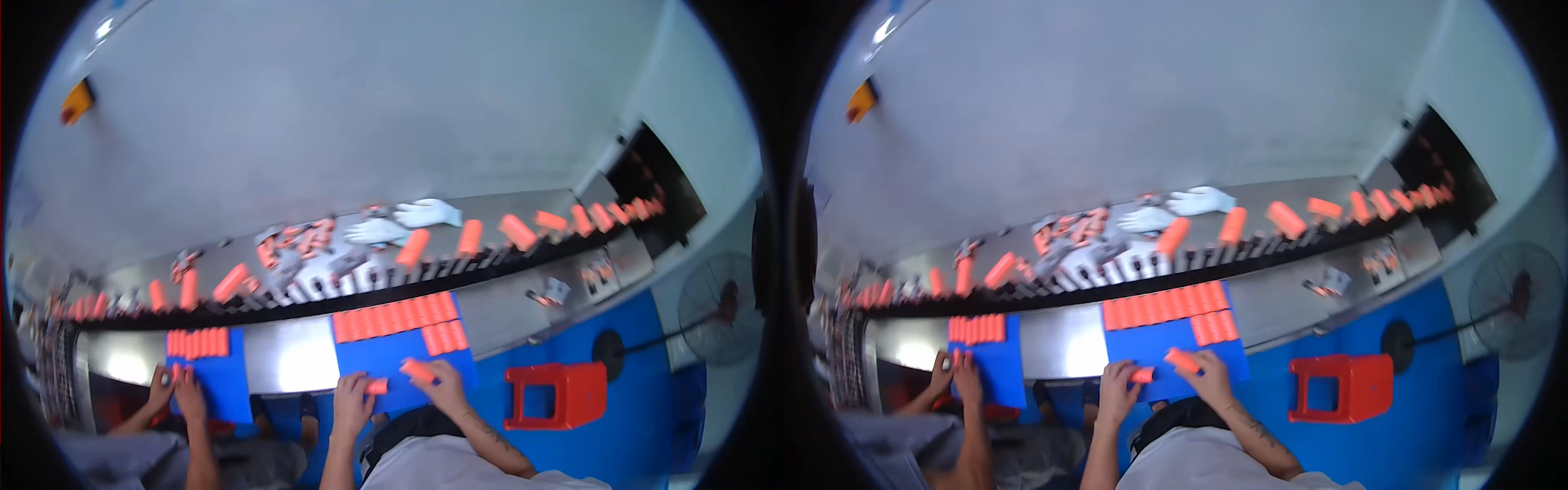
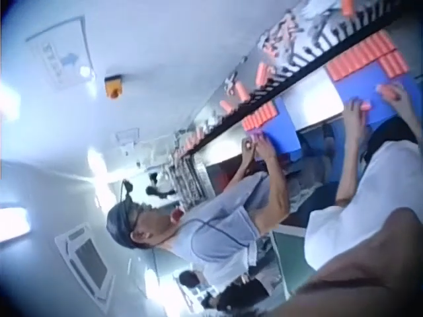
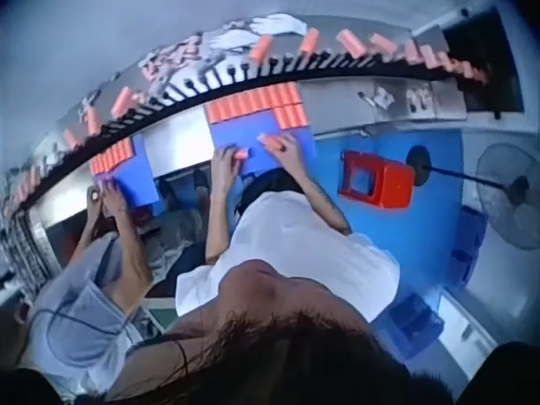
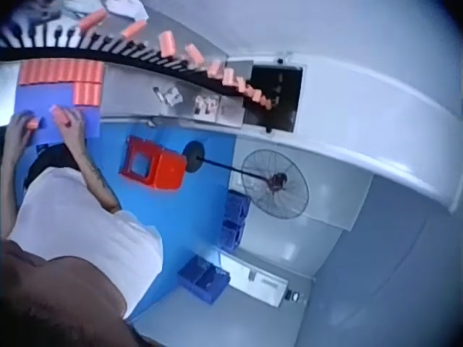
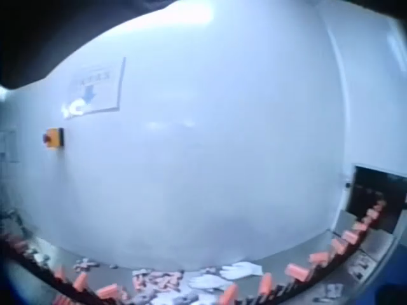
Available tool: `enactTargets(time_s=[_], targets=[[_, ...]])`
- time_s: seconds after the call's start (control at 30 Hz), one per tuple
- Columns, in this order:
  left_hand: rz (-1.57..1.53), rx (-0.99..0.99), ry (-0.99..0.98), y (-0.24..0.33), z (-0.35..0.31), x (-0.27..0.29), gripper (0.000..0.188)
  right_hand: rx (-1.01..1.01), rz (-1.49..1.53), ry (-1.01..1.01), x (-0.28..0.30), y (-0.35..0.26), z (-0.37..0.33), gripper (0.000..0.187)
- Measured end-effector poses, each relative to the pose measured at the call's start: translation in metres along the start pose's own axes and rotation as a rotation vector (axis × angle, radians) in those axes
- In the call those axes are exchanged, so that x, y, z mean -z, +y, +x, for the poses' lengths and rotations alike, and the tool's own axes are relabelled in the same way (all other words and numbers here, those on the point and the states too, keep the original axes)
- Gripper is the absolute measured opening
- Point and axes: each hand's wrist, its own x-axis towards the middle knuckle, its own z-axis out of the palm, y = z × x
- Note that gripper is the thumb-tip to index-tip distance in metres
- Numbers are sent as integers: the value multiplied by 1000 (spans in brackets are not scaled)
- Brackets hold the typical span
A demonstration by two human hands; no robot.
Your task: Unloading orange plastic parts from a rotating assembly line and placing them onto a blue tray.
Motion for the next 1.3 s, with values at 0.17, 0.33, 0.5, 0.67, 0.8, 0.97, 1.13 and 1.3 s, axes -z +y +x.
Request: enactTargets(time_s=[0.17, 0.33, 0.5, 0.67, 0.8, 0.97, 1.13, 1.3], targets=[[147, -198, -10, 22, 50, -82, 34, 74, -229, 157, 2, 46, -2, 43], [1, -32, 107, 53, 74, -118, 38, 120, -298, 62, 36, 54, 2, 40], [-142, 4, -14, 77, 61, -142, 48, 277, -329, 14, 69, 86, 0, 26], [-119, -48, -46, 97, 92, -157, 49, 363, -558, 116, 96, 89, 33, 23], [-113, -3, 2, 137, 88, -171, 43, 316, -540, 140, 125, 102, 34, 25], [-283, 152, 65, 172, 73, -191, 43, 111, -115, 326, 213, 114, 40, 29], [-185, -305, 93, 237, 152, -178, 40, 158, -176, 785, 340, 108, 143, 45], [238, -788, 120, 339, 301, -120, 48, -177, -460, 310, 371, 50, 220, 47]])
